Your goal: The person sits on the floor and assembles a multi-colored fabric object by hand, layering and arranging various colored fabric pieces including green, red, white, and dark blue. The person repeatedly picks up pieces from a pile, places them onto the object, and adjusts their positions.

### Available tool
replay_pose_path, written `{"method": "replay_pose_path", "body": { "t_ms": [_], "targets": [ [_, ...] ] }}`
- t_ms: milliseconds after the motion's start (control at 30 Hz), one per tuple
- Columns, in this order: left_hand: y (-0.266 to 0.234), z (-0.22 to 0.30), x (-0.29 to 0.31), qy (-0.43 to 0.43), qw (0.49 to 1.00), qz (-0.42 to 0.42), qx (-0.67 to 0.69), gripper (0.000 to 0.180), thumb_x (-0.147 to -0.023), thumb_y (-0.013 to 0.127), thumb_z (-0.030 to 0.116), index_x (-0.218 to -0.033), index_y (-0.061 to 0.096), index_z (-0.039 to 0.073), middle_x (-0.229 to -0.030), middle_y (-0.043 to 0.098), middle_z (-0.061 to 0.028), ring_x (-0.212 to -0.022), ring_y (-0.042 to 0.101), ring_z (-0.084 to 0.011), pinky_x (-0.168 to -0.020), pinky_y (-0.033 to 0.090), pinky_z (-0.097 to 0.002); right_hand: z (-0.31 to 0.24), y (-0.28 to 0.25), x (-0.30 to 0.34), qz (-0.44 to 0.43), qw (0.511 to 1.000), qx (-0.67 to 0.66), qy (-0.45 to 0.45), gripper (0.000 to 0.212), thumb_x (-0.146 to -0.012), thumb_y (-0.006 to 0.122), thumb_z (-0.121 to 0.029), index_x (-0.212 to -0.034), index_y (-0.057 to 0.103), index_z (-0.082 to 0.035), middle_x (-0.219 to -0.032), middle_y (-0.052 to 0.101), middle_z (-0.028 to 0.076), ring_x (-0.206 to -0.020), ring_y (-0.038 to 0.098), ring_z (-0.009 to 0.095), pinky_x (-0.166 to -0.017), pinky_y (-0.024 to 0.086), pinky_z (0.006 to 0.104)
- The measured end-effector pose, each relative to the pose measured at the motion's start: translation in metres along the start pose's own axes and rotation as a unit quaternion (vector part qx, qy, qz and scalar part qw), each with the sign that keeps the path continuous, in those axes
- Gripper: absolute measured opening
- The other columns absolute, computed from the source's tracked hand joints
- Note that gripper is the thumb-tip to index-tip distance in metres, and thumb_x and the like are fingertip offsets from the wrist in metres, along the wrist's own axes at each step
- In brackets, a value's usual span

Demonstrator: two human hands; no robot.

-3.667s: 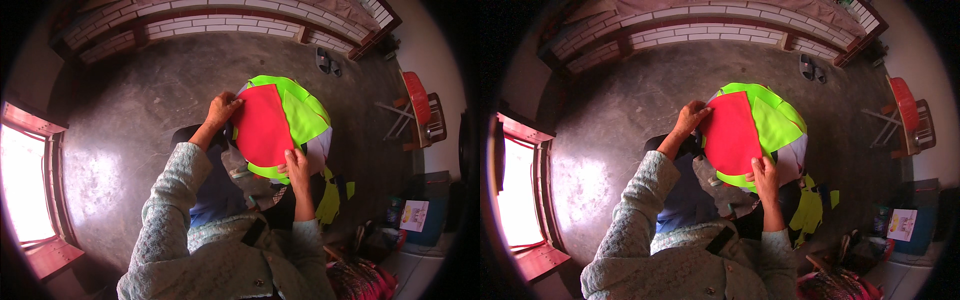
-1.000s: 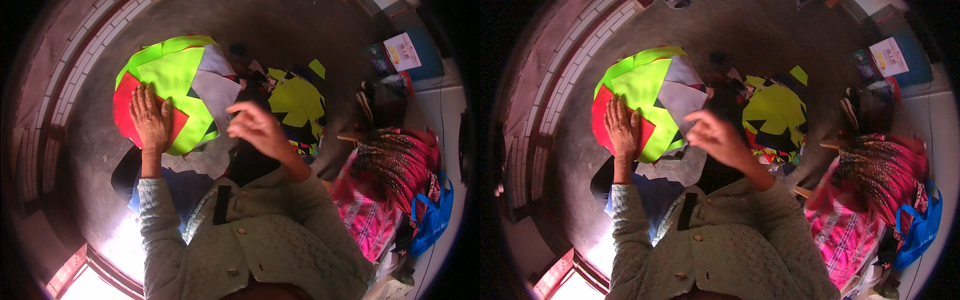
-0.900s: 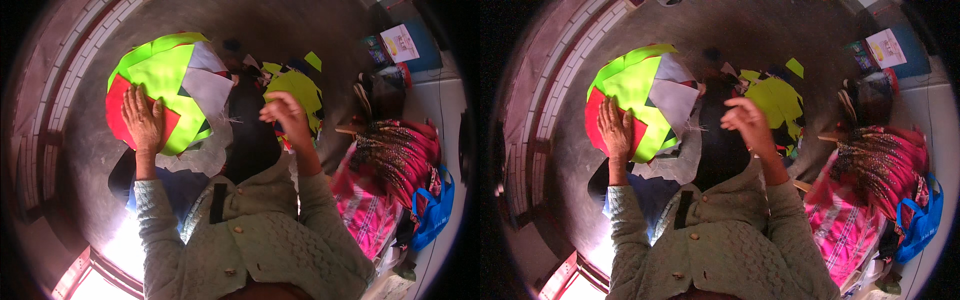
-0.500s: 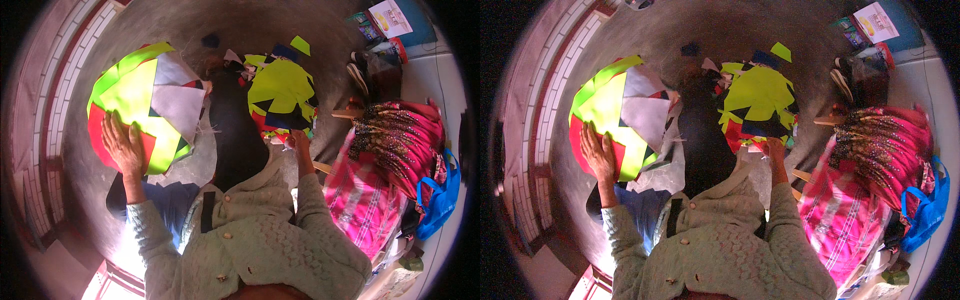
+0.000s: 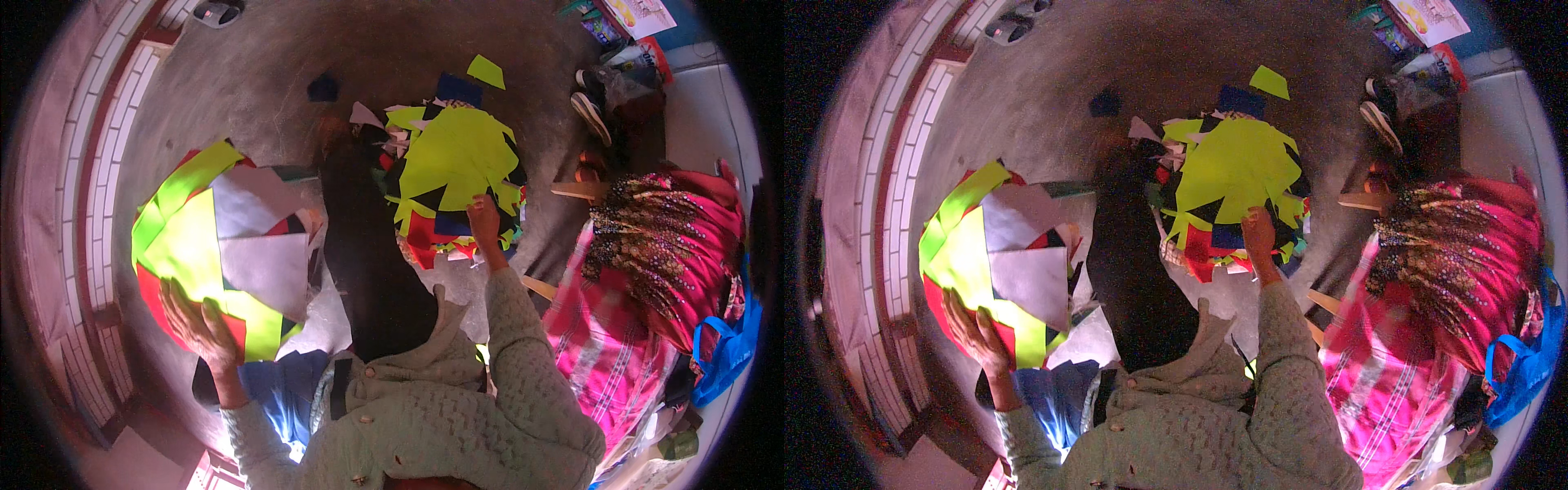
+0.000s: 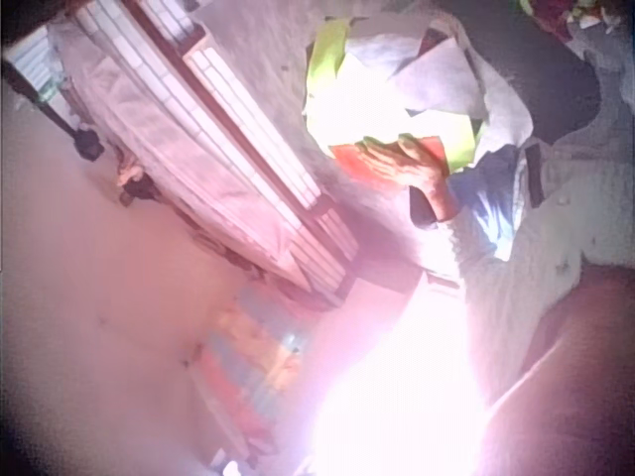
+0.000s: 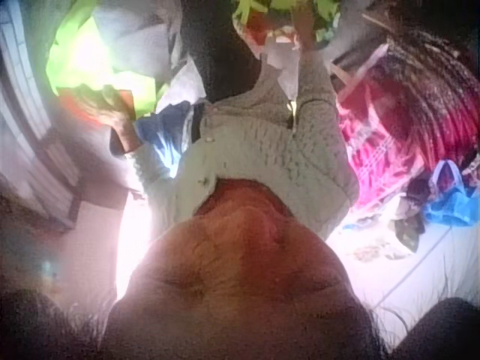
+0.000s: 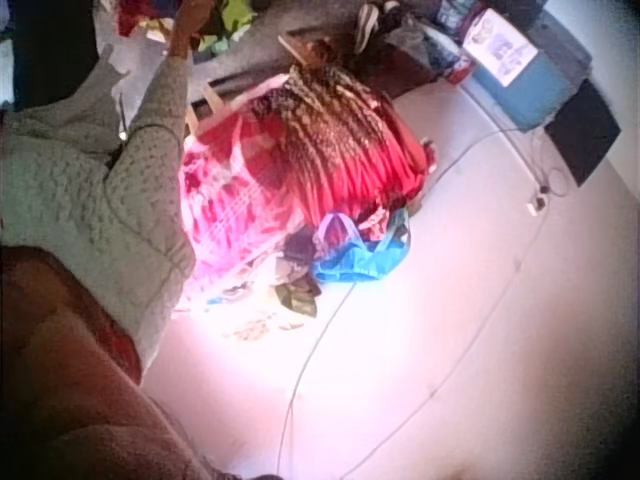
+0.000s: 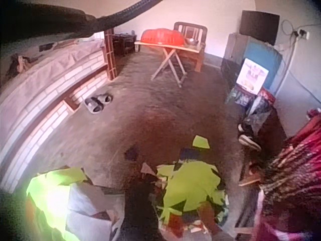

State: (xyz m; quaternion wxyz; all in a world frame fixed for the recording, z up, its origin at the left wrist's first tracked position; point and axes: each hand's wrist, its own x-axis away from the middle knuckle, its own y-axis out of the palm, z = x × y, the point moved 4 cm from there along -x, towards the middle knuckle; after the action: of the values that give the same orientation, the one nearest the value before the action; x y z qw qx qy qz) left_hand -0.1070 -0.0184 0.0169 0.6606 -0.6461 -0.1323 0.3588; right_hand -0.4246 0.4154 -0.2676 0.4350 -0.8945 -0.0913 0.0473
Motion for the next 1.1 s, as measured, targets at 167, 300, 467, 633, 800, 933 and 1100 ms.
{"method": "replay_pose_path", "body": {
  "t_ms": [167,300,467,633,800,933,1100],
  "targets": [
    [0.001,0.003,-0.005,0.0,1.0,-0.011,0.003,0.065,-0.094,0.032,0.046,-0.135,0.036,-0.005,-0.14,0.036,-0.0222,-0.131,0.032,-0.037,-0.108,0.022,-0.048,0.004,0.007,-0.043,-0.005,0.996,0.091,-0.018,0.055,-0.072,0.07,-0.021,-0.118,0.046,-0.003,-0.121,0.048,0.023,-0.113,0.047,0.038,-0.093,0.039,0.0452],
    [0.004,-0.001,-0.004,-0.013,1.0,-0.015,0.001,0.066,-0.095,0.029,0.047,-0.134,0.037,-0.005,-0.141,0.035,-0.0219,-0.131,0.032,-0.0365,-0.108,0.023,-0.0484,0.01,0.023,-0.066,-0.056,0.986,0.155,-0.017,0.08,-0.07,0.073,-0.024,-0.136,0.032,-0.003,-0.134,0.038,0.026,-0.124,0.038,0.04,-0.099,0.035,0.0477],
    [0.005,-0.001,-0.005,-0.017,0.999,-0.029,-0.001,0.065,-0.095,0.03,0.047,-0.137,0.034,-0.003,-0.142,0.033,-0.0217,-0.131,0.031,-0.0364,-0.108,0.023,-0.0478,0.004,0.041,-0.084,-0.11,0.959,0.257,-0.052,0.093,-0.069,0.073,-0.029,-0.142,0.022,-0.002,-0.14,0.03,0.026,-0.129,0.031,0.04,-0.099,0.034,0.0492],
    [0.006,0.003,-0.007,-0.038,0.998,-0.039,-0.004,0.067,-0.095,0.026,0.049,-0.138,0.032,-0.002,-0.142,0.031,-0.0217,-0.131,0.031,-0.0365,-0.107,0.024,-0.0493,-0.002,0.052,-0.099,-0.098,0.946,0.284,-0.119,0.081,-0.074,0.065,-0.019,-0.139,0.023,0.003,-0.138,0.031,0.027,-0.128,0.033,0.04,-0.1,0.033,0.049],
    [0.008,0.003,-0.008,-0.042,0.998,-0.046,-0.006,0.067,-0.095,0.026,0.049,-0.138,0.032,-0.002,-0.142,0.031,-0.022,-0.131,0.031,-0.0366,-0.107,0.024,-0.0493,0.014,0.059,-0.111,-0.095,0.911,0.376,-0.138,0.074,-0.077,0.058,-0.017,-0.138,0.023,0.006,-0.134,0.033,0.03,-0.123,0.037,0.043,-0.098,0.035,0.0495],
    [0.008,0.004,-0.011,-0.044,0.998,-0.05,-0.008,0.067,-0.095,0.025,0.049,-0.138,0.032,-0.002,-0.142,0.031,-0.0221,-0.131,0.031,-0.0367,-0.107,0.024,-0.0493,0.034,0.07,-0.119,-0.096,0.918,0.357,-0.142,0.071,-0.078,0.057,-0.013,-0.138,0.025,0.005,-0.129,0.037,0.03,-0.118,0.04,0.043,-0.095,0.038,0.0495],
    [0.007,0.005,-0.01,-0.055,0.997,-0.05,-0.015,0.067,-0.094,0.024,0.049,-0.138,0.032,-0.002,-0.142,0.031,-0.0224,-0.131,0.031,-0.0369,-0.107,0.024,-0.0494,0.02,0.064,-0.138,-0.142,0.951,0.275,-0.016,0.056,-0.077,0.057,-0.008,-0.131,0.041,-0.004,-0.124,0.048,0.023,-0.112,0.048,0.041,-0.09,0.043,0.0461]
  ]
}}
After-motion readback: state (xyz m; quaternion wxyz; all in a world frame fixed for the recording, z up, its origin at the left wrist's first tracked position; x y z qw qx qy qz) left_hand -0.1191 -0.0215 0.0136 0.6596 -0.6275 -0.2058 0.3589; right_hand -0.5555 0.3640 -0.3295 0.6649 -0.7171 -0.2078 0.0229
